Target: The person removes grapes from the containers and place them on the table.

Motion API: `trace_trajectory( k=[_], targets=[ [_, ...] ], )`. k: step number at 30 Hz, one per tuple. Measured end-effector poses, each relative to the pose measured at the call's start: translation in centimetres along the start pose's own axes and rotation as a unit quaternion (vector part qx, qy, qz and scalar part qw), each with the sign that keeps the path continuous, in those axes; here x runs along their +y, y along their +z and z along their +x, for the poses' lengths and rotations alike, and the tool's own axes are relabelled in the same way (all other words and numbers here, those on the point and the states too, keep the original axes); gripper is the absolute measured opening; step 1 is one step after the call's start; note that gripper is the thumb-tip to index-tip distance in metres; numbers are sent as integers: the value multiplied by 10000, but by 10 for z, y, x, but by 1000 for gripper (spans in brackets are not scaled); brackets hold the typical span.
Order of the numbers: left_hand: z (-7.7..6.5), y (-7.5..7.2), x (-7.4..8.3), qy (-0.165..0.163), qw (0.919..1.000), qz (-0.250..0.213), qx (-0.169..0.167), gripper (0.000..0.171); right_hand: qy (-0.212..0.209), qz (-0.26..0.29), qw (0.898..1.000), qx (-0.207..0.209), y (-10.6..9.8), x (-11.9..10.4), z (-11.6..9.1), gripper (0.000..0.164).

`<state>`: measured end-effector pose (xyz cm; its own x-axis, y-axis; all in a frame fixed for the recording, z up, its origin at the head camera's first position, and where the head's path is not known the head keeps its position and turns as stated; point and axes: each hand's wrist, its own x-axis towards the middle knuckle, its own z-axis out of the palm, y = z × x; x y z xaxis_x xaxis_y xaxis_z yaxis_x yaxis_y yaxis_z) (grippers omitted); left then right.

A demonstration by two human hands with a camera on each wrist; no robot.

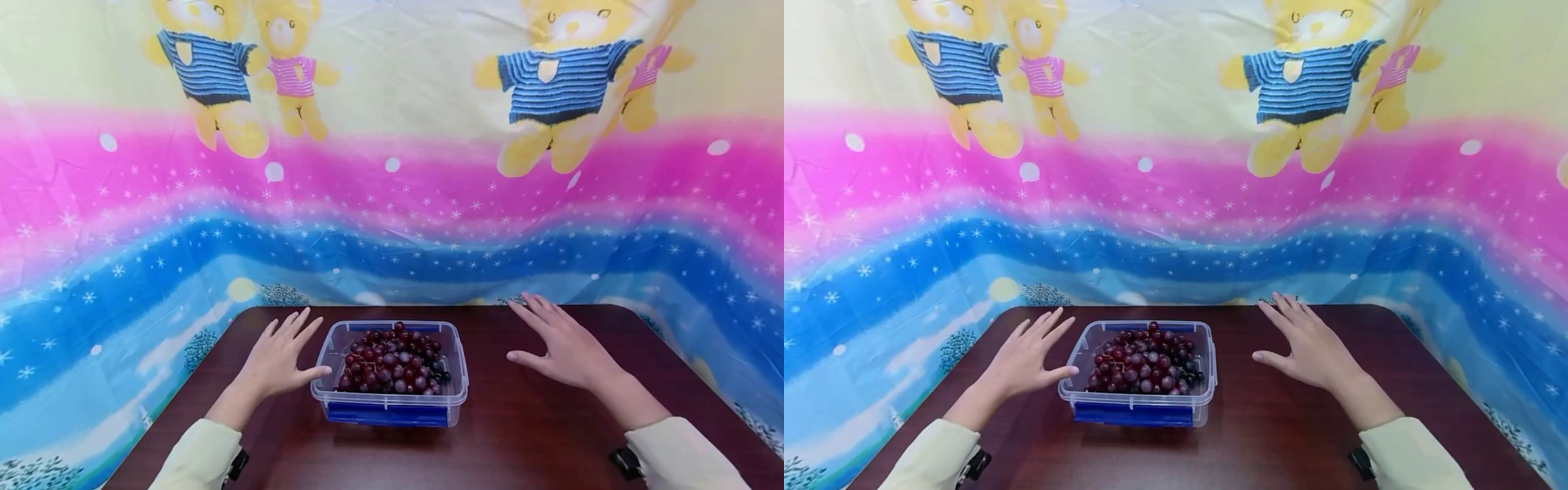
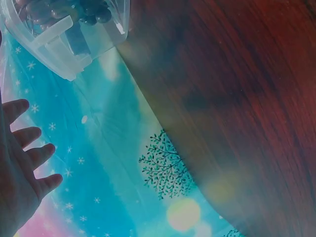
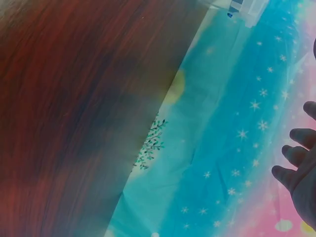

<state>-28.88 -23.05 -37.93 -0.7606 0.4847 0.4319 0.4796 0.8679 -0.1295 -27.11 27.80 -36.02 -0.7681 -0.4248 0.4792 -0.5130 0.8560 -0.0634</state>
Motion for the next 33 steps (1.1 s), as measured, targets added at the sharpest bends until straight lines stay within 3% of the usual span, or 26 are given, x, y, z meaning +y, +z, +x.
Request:
trace_trajectory(
  k=[22, 33],
  targets=[
    [-9, 2, 8, 260, 9994, -185, 107, 88, -413, 196, 9989, 111, 3, -25, 16, 87],
    [-13, 6, 13, 311, 9988, -360, 126, 86, -727, 314, 9961, 381, 3, -38, 25, 86]
  ],
)
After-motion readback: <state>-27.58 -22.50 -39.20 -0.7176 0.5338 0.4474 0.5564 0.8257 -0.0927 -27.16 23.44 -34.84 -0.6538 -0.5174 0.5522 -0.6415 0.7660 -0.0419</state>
